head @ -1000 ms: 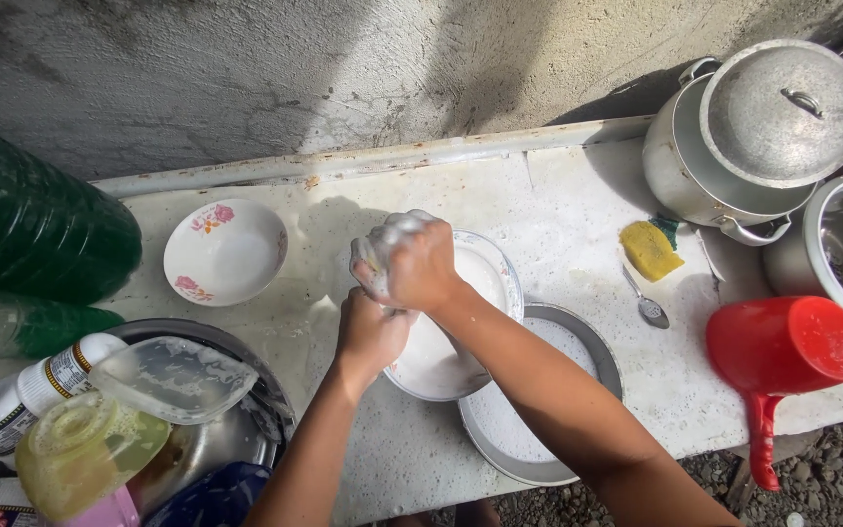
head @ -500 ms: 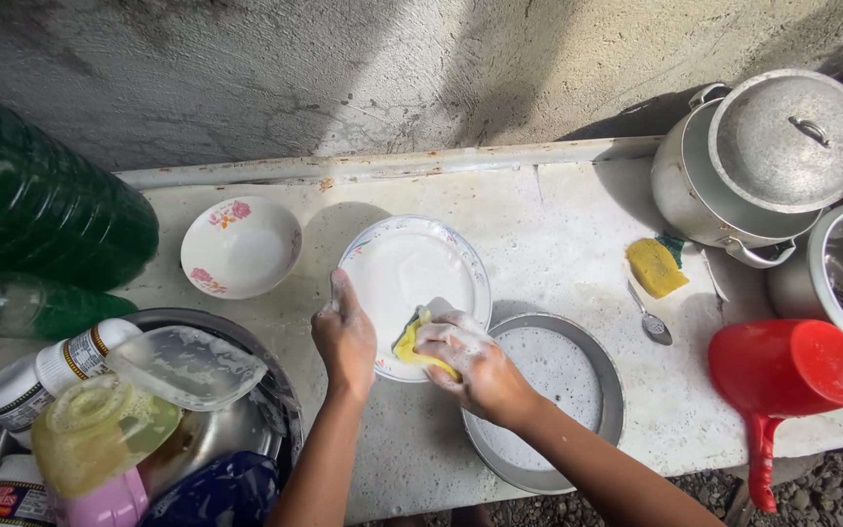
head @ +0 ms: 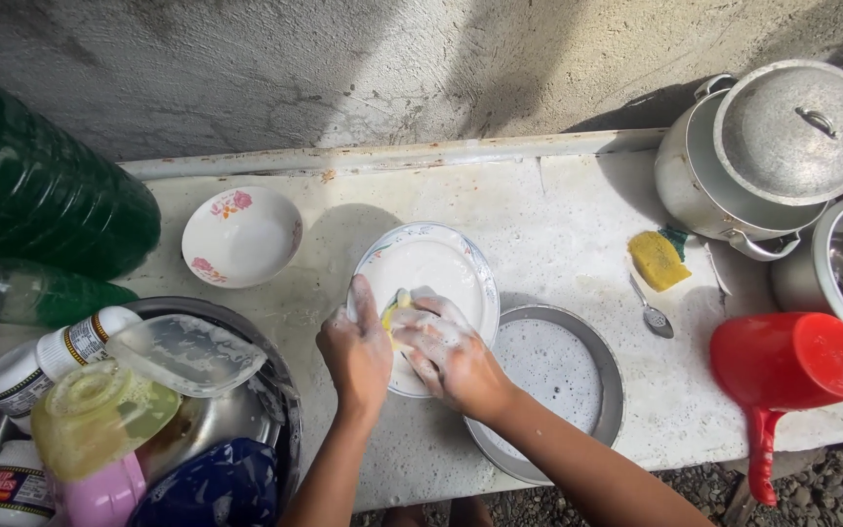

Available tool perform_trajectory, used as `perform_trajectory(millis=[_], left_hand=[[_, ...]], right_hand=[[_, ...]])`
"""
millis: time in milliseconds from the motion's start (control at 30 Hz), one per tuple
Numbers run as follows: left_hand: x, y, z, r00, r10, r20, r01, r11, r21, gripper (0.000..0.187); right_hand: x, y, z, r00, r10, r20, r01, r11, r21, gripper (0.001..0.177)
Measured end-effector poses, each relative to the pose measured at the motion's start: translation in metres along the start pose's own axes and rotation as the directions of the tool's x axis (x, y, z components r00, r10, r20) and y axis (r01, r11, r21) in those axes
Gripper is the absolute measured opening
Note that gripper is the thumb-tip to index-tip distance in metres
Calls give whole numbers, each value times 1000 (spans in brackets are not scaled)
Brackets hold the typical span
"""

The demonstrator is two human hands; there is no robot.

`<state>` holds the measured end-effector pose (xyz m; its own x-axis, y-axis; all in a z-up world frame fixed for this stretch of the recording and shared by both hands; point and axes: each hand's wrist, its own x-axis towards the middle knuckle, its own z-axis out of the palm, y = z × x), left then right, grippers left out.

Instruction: Scrubbing various dishes including plates, bowls, and pots with a sponge and soapy water.

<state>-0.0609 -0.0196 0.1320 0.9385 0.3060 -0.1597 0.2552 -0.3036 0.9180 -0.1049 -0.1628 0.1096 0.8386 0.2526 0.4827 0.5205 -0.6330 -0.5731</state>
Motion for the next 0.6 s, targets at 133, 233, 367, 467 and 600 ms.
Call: perform_trajectory(millis=[133,233,367,467,600], left_hand=[[-16,12,0,986,157,-58,-150,984,100,60],[-13,8,-7,963,257,-83,-241,957,161,58],[-12,-2,-16,921,386,-55,-367,905,217,47],[-24,14,-13,883,462,-81,-441,876,195,40],[-22,36,-14,838,531,-130,-501,841,205,41]], right_hand=[[33,5,-6,971,30,-238,-40,998,-40,25],[8,-27,0,955,73,-287,-84,996,-28,24],[-27,-27,23,931,137,-338,-146,989,1,21],[18,10,4,846,182,-501,-237,970,-48,18],[12,-28,14,795,252,-553,-304,953,-4,20]])
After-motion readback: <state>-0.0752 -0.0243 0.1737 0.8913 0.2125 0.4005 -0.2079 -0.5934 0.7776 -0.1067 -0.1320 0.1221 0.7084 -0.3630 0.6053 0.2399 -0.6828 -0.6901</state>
